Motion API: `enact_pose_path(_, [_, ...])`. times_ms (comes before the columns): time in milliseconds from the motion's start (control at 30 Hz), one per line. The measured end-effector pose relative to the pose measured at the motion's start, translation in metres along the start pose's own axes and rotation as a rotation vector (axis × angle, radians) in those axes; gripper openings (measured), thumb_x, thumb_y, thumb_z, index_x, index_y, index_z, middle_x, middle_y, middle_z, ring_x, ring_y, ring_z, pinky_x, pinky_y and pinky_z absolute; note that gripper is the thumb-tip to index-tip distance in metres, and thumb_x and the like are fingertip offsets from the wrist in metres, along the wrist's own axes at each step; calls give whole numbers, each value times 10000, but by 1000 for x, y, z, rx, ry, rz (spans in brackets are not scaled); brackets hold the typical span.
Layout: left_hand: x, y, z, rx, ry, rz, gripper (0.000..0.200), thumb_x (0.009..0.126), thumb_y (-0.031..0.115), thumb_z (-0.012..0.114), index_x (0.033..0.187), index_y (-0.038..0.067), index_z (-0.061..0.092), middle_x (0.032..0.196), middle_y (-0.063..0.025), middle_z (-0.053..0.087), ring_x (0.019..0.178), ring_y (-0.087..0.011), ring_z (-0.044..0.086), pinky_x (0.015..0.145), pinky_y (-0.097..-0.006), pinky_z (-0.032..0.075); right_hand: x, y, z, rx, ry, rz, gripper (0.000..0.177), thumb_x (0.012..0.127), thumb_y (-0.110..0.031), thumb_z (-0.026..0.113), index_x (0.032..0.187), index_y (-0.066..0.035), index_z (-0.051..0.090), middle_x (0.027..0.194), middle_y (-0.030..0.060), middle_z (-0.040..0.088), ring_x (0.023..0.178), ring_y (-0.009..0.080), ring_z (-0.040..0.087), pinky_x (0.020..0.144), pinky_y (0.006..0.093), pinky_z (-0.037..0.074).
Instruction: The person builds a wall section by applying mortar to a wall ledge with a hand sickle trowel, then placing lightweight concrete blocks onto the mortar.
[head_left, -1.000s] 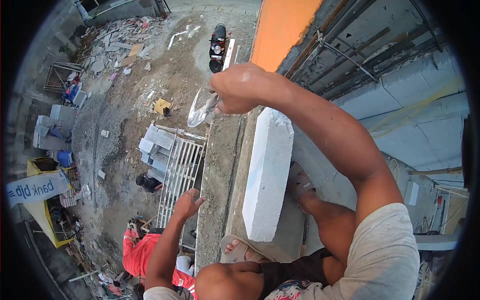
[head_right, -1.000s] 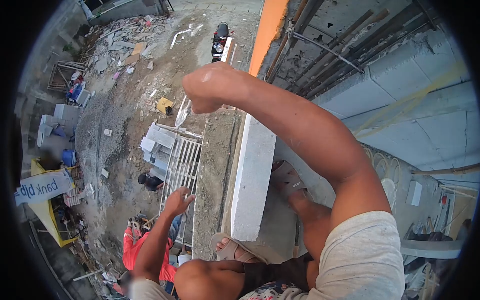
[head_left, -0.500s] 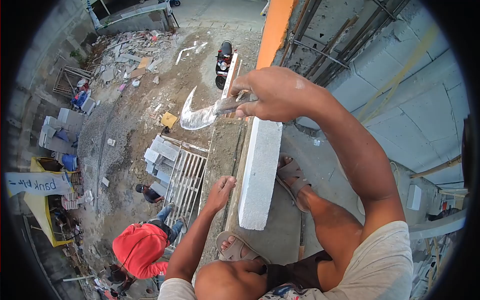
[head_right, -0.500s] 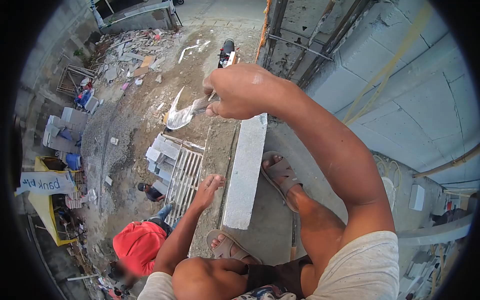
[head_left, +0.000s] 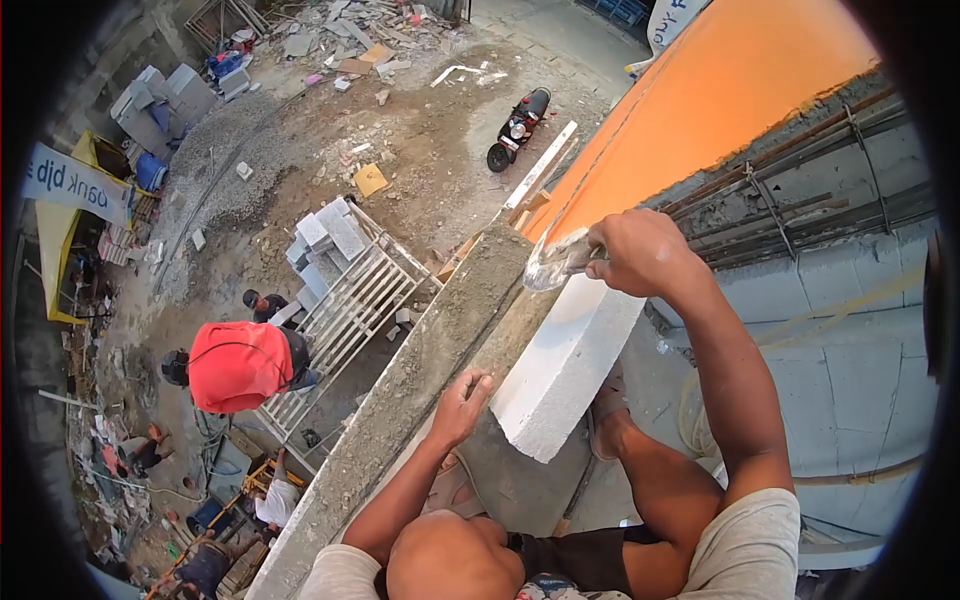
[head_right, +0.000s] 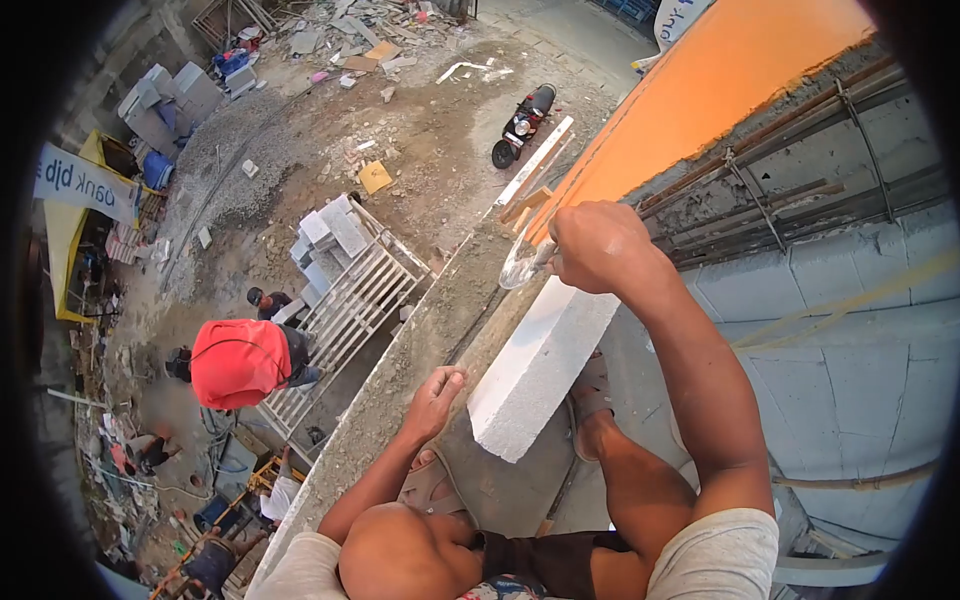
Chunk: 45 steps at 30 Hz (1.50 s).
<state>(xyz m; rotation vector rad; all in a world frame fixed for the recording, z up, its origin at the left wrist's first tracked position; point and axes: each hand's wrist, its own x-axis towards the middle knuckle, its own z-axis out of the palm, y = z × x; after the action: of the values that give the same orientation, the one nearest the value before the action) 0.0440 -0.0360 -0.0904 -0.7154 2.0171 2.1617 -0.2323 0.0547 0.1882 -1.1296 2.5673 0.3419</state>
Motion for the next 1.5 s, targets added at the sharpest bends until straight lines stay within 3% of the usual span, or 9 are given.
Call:
enact_pose_path(233, [1,60,-11,323,152,236,688,855,389,732,1360,16,450,1334,-222,525,1235,-359,531,1020,-432,428,36,-55,42,-41,-172,-212,166,724,-157,634,778,-20,711,812,221,705,814,377,705,729,447,560])
enact_pose_path(467, [43,100,-26,628,276,705,608,806,241,772,1295,26,482,1238,-181,580,1218,-369,534,1059,-497,378,38,-88,27,196,-262,-446,202,693,-182,662,792,-14,716,774,249,675,793,432,671,729,481,543])
enact_pose_path(800, [55,103,-54,65,186,420,540,1029,354,441,1442,10,392,1213,-210,612,967,-344,660,854,-408,522,62,-103,61,930,-53,-569,456,825,-447,749,983,-28,664,877,147,684,777,336,672,732,428,524])
enact_pose_path(867, [63,104,-60,271,116,498,449,1034,279,445,1399,18,430,1128,-215,627,919,-357,650,819,-420,513,85,-110,76,988,369,-731,405,837,-414,763,900,-41,617,872,113,677,759,237,659,712,364,528])
enact_pose_path(1000, [65,124,-58,149,221,407,275,1030,242,467,1146,0,524,944,-215,615,851,-390,624,726,-481,467,115,-125,66,1602,-129,-638,352,888,-371,730,845,-64,564,757,79,637,675,158,620,636,299,511])
enact_pose_path(1067, [67,122,-67,21,-11,116,403,1047,283,433,1324,-8,451,1276,-206,528,1179,-336,535,992,-408,422,133,-130,65,1762,-541,-542,376,878,-380,749,758,-70,574,626,21,592,569,65,570,530,257,486])
enact_pose_path(1133, [66,113,-70,131,50,76,371,1015,336,499,1218,25,501,1014,-229,635,913,-405,634,776,-472,482,145,-143,80,1711,-583,-566,401,930,-393,686,720,-82,544,534,2,517,488,76,521,470,262,447])
enact_pose_path(1267, [27,94,-86,561,367,187,563,975,403,563,1408,66,439,1292,-232,559,1199,-383,550,982,-468,448,186,-137,116,1602,-553,-343,444,969,-413,606,694,-80,504,518,9,462,452,103,452,460,273,401])
enact_pose_path(1500, [-139,41,-107,340,732,-455,491,953,263,618,1373,34,507,1321,-187,577,1186,-324,583,1018,-408,435,265,-85,196,1486,-509,-171,382,935,-360,639,727,-81,483,523,31,440,444,151,431,500,303,428])
